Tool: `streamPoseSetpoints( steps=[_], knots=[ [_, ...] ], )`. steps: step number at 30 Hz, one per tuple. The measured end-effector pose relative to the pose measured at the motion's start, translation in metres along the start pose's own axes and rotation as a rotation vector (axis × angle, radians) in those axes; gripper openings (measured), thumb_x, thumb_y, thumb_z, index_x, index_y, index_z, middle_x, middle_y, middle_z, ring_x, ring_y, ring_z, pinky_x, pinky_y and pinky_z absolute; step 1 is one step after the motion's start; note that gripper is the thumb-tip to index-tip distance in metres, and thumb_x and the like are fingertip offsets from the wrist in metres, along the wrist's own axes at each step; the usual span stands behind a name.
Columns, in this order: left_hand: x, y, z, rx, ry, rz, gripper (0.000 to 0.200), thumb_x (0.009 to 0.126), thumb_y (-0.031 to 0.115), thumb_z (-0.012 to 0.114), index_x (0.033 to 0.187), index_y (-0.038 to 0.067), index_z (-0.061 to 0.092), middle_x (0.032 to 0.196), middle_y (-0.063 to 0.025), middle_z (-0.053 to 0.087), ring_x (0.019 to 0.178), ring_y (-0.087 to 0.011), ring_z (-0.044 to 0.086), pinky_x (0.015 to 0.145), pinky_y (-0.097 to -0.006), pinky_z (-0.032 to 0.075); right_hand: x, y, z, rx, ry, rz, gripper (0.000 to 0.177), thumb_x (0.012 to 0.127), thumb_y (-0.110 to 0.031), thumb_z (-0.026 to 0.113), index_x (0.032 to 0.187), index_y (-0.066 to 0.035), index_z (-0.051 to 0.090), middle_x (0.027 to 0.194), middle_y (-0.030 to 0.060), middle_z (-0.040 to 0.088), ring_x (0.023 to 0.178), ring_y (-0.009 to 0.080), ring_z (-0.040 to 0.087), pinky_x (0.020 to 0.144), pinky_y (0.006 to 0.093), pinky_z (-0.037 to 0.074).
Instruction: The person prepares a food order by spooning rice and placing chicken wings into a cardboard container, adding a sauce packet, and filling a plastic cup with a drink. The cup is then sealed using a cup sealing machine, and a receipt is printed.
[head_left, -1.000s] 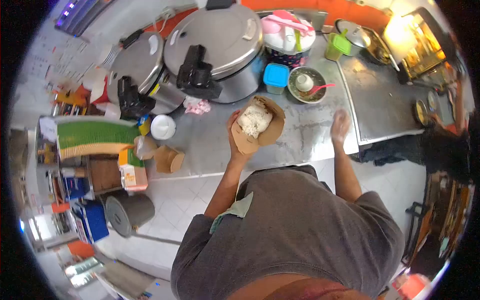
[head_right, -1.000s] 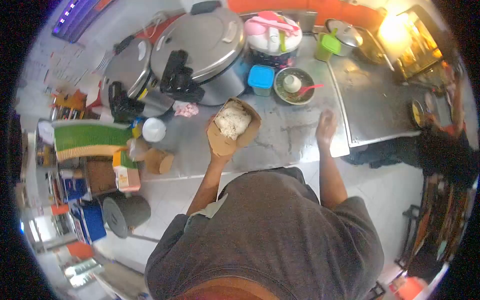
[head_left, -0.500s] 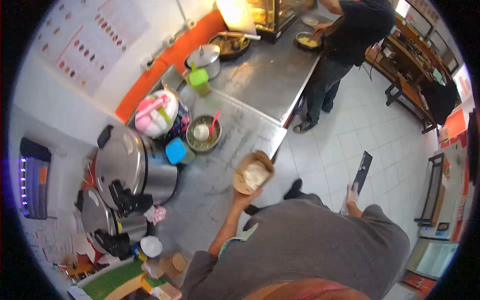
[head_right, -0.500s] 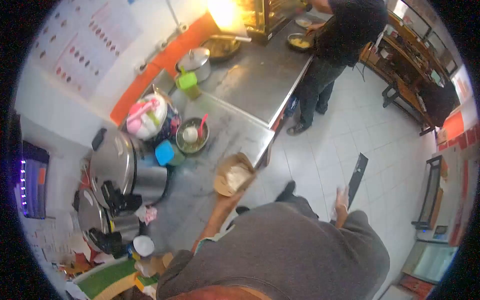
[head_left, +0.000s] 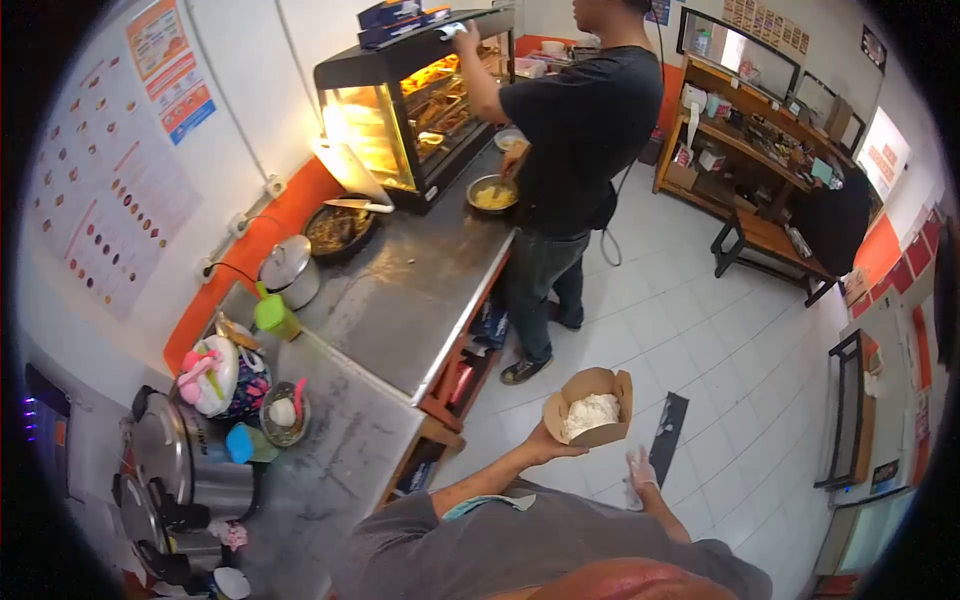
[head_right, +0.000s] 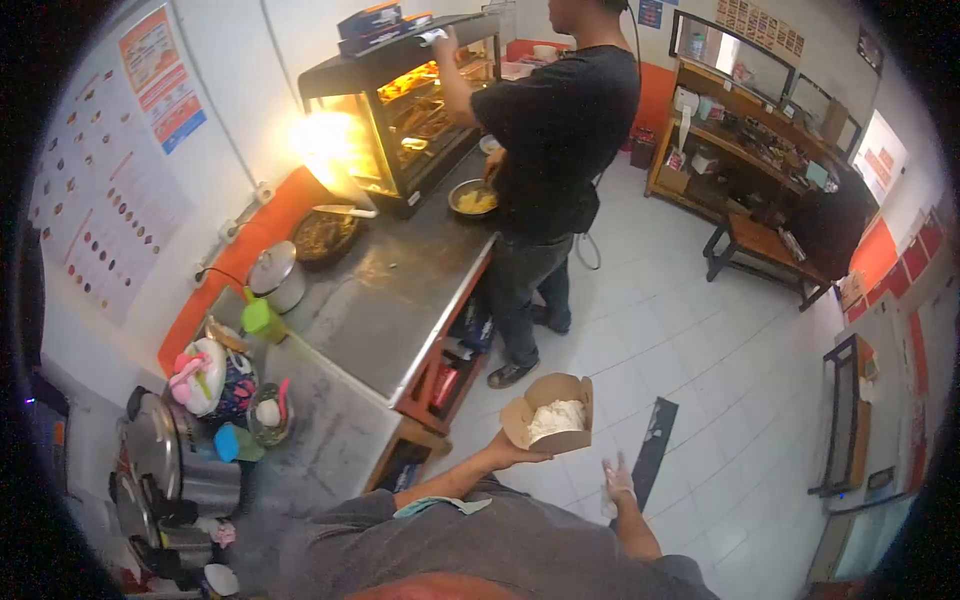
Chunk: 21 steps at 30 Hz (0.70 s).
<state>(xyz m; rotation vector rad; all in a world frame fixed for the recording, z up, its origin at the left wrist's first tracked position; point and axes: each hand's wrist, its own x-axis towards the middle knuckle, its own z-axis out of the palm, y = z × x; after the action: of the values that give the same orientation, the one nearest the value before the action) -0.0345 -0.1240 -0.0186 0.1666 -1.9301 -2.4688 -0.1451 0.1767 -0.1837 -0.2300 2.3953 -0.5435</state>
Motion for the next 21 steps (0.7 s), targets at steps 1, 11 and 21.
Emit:
streamPoseSetpoints(
  steps=[1, 11, 21],
  knots=[
    [0.018, 0.001, 0.004, -0.015, -0.001, 0.007, 0.088, 0.060, 0.016, 0.086, 0.131, 0.002, 0.037, 0.125, -0.0097, 0.051, 0.116, -0.0201, 0.048, 0.099, -0.0337, 0.041, 0.012, -0.011, -0.027, 0.206, -0.003, 0.062, 0.067, 0.089, -0.046, 0.049, 0.144, -0.015, 0.026, 0.146, 0.0189, 0.029, 0.123, 0.0288, 0.047, 0.103, 0.0420, 0.035],
    [0.221, 0.021, 0.016, -0.121, -0.096, -0.029, 0.096, 0.059, 0.007, 0.085, 0.136, 0.003, 0.029, 0.128, -0.0095, 0.047, 0.120, -0.0191, 0.045, 0.100, -0.0344, 0.039, 0.227, 0.016, -0.142, 0.938, -0.059, 0.152, 0.070, 0.086, -0.057, 0.051, 0.140, -0.016, 0.033, 0.113, 0.0107, 0.054, 0.077, 0.0294, 0.064, 0.053, 0.0414, 0.052],
    [0.486, 0.073, 0.068, -0.112, -0.265, 0.028, 0.101, 0.060, 0.010, 0.084, 0.140, 0.005, 0.022, 0.135, -0.0086, 0.040, 0.127, -0.0187, 0.036, 0.105, -0.0357, 0.033, 0.318, 0.143, -0.280, -0.291, -0.080, -0.015, 0.045, 0.094, -0.037, 0.038, 0.127, -0.008, 0.049, 0.124, 0.0152, 0.055, 0.113, 0.0308, 0.053, 0.095, 0.0444, 0.041]
  ],
)
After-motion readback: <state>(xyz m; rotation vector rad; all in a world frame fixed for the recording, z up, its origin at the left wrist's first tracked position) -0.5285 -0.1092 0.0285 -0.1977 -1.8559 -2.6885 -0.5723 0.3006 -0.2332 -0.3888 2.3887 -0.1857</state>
